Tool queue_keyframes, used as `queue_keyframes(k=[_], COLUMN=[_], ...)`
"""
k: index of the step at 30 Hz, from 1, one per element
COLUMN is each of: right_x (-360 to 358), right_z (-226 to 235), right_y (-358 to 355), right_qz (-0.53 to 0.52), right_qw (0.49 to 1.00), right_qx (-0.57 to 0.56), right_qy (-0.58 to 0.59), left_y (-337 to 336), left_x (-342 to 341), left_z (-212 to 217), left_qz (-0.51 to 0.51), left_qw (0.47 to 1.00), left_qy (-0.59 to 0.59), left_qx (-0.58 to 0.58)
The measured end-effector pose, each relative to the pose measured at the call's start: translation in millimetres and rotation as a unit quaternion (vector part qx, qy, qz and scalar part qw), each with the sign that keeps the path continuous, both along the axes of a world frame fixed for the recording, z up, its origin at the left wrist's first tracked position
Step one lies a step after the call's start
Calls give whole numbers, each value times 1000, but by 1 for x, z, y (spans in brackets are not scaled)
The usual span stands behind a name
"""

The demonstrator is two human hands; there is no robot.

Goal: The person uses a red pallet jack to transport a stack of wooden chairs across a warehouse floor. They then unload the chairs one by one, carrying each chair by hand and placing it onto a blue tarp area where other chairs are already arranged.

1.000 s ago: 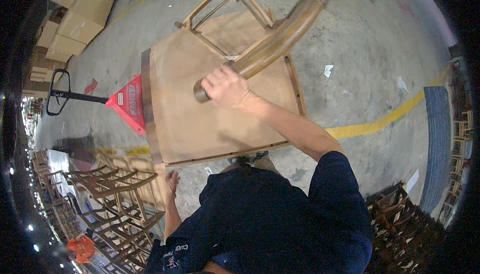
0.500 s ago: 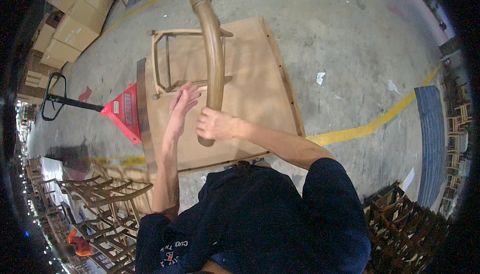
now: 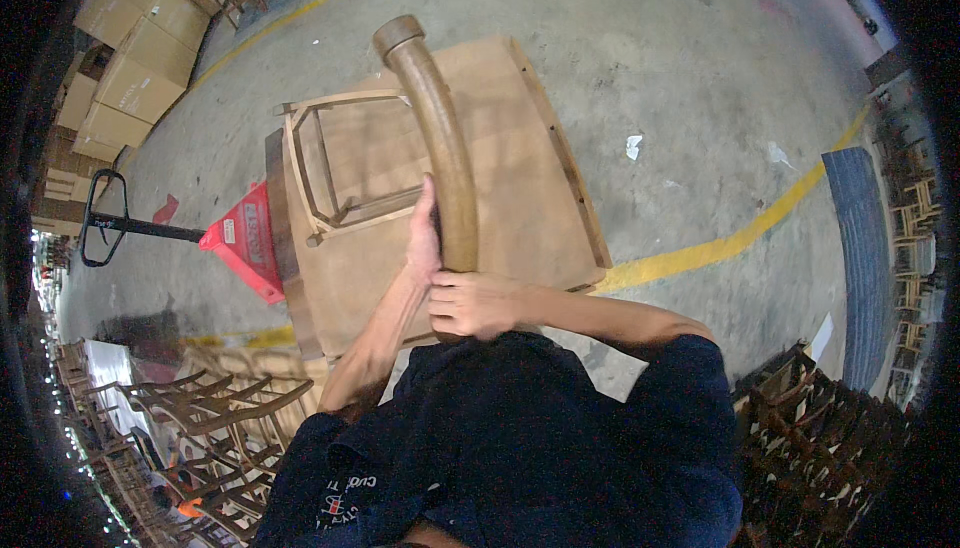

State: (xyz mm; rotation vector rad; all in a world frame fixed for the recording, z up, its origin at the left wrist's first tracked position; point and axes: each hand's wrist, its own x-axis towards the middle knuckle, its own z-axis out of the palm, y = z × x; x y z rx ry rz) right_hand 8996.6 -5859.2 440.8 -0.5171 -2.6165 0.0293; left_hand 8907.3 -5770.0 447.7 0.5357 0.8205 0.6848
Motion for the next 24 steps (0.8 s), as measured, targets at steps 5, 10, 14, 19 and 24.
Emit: queue_keyframes(k=[5, 10, 14, 19, 24], right_x=[43, 76, 104, 119, 145], right_z=[75, 128, 148, 131, 115], right_y=[-16, 13, 24, 14, 15], right_qz=[-212, -626, -690, -705, -730], right_qw=[946, 721, 669, 656, 628], right_qx=[18, 17, -169, -195, -193], right_qy=[243, 297, 219, 187, 188], left_y=[-32, -84, -97, -44, 58], left_x=[30, 76, 92, 42, -118], left_z=[6, 19, 16, -84, -231], left_qz=[-158, -161, -284, -349, -28], left_qw=[954, 972, 956, 860, 932], left_qy=[-221, -170, -47, 147, 309], left_qx=[-127, 21, 50, 342, 190])
